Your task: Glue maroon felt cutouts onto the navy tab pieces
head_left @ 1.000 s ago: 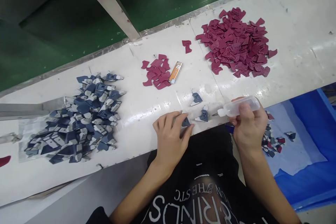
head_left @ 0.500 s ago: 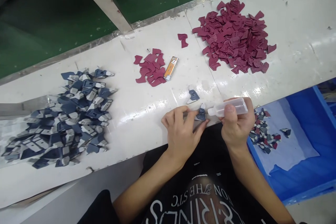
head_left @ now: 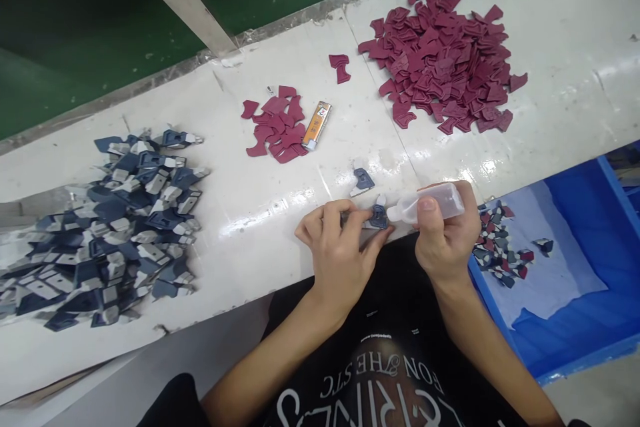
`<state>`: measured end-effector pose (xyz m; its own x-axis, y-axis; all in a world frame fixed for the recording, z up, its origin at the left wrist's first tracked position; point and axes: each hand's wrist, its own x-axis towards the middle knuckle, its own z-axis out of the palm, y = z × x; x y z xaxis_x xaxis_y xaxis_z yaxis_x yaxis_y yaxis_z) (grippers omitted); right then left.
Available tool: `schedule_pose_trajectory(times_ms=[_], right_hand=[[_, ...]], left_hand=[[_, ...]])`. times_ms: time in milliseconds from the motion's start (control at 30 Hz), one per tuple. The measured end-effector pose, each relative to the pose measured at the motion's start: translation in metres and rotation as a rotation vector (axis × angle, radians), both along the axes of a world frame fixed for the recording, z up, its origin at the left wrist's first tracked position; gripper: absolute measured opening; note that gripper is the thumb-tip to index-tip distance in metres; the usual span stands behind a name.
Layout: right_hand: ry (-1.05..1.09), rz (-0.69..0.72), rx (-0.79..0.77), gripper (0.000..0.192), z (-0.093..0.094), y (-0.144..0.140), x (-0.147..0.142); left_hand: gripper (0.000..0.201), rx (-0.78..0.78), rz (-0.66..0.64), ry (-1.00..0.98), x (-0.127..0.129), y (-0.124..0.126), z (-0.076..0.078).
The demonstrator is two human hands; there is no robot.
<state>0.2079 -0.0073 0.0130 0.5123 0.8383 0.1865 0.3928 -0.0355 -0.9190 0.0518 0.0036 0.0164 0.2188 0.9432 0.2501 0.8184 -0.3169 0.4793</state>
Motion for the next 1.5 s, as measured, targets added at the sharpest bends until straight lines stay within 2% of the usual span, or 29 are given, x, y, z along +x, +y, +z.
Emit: schedule_pose_trajectory(times_ms=[333, 500, 700, 1133, 1500], right_hand=[[-0.113, 0.056, 0.006, 0.024, 0.008, -0.003, 0.005], [-0.245, 0.024, -0.016, 0.029, 0.014, -0.006, 0.014], [-0.302, 0.008, 0.006, 0.03, 0.014, -0.004, 0.016], [-0.251, -0.069, 0.073, 0.03, -0.001, 0.017, 0.003], [-0.161, -0.012, 0.229, 0.026, -0.01, 0.017, 0.007]], left_hand=[[0.027, -0.001, 0.0, -0.004, 0.001, 0.001, 0.001], [0.026, 0.003, 0.0, -0.008, 0.0, 0.0, 0.0], [0.024, -0.013, 0.0, -0.023, 0.0, 0.0, 0.0], [0.022, 0.026, -0.015, -0.017, -0.001, 0.003, 0.0], [0.024, 0.026, -0.014, -0.028, 0.0, 0.001, -0.001]])
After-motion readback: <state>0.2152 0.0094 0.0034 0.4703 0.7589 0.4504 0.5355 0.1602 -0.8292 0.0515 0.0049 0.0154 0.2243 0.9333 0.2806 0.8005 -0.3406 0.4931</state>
